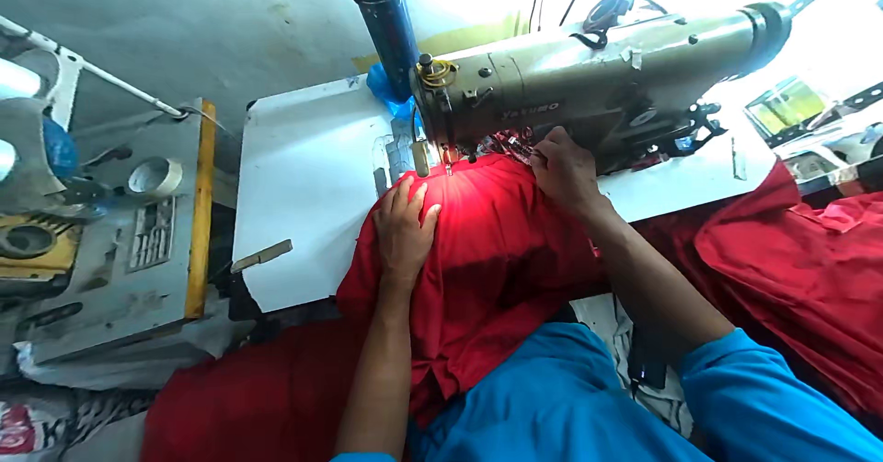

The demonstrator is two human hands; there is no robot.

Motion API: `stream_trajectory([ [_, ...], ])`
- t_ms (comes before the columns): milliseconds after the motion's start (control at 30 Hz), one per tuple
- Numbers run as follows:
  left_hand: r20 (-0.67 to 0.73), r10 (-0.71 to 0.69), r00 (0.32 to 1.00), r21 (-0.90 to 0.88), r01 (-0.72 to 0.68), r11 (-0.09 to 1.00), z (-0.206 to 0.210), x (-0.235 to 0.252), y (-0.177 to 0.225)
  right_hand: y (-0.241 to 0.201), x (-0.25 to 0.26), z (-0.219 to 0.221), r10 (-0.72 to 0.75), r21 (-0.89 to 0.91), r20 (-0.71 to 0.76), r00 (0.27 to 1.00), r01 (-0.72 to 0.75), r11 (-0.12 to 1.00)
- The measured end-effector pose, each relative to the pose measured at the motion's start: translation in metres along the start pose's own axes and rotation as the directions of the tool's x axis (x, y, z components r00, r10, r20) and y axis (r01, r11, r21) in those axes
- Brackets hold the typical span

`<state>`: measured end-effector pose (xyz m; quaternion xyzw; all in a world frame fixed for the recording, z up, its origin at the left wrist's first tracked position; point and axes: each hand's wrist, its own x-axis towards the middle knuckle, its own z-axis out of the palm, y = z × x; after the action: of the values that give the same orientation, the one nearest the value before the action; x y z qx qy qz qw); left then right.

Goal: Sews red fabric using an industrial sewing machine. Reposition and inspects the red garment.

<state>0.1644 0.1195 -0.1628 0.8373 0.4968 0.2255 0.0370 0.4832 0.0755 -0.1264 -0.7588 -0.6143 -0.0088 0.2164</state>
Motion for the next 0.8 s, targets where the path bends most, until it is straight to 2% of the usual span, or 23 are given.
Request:
stream_trajectory([
  [67, 0.009, -0.005, 1.0, -0.007, 0.005, 1.0, -0.001, 0.0, 0.0, -0.002, -0.002, -0.002, 0.017, 0.019, -0.01, 1.0, -0.017, 1.0],
  [233, 0.013, -0.014, 1.0, -0.005, 0.014, 1.0, 0.0, 0.001, 0.0, -0.007, 0.004, 0.001, 0.059, -0.042, 0.128, 0.99, -0.054, 0.998],
  [367, 0.013, -0.018, 1.0, -0.006, 0.018, 1.0, 0.0, 0.0, 0.001, -0.008, 0.004, 0.001, 0.042, 0.001, 0.068, 0.997, -0.043, 0.999],
  [567, 0.024, -0.017, 1.0, -0.009, 0.017, 1.0, 0.0, 0.0, 0.0, 0.002, -0.011, -0.002, -0.06, 0.098, -0.116, 0.991, 0.072, 0.993],
  [800, 0.005, -0.01, 1.0, -0.011, 0.01, 1.0, 0.001, 0.0, 0.0, -0.002, -0.019, -0.018, -0.012, 0.124, -0.065, 0.998, 0.02, 0.992],
])
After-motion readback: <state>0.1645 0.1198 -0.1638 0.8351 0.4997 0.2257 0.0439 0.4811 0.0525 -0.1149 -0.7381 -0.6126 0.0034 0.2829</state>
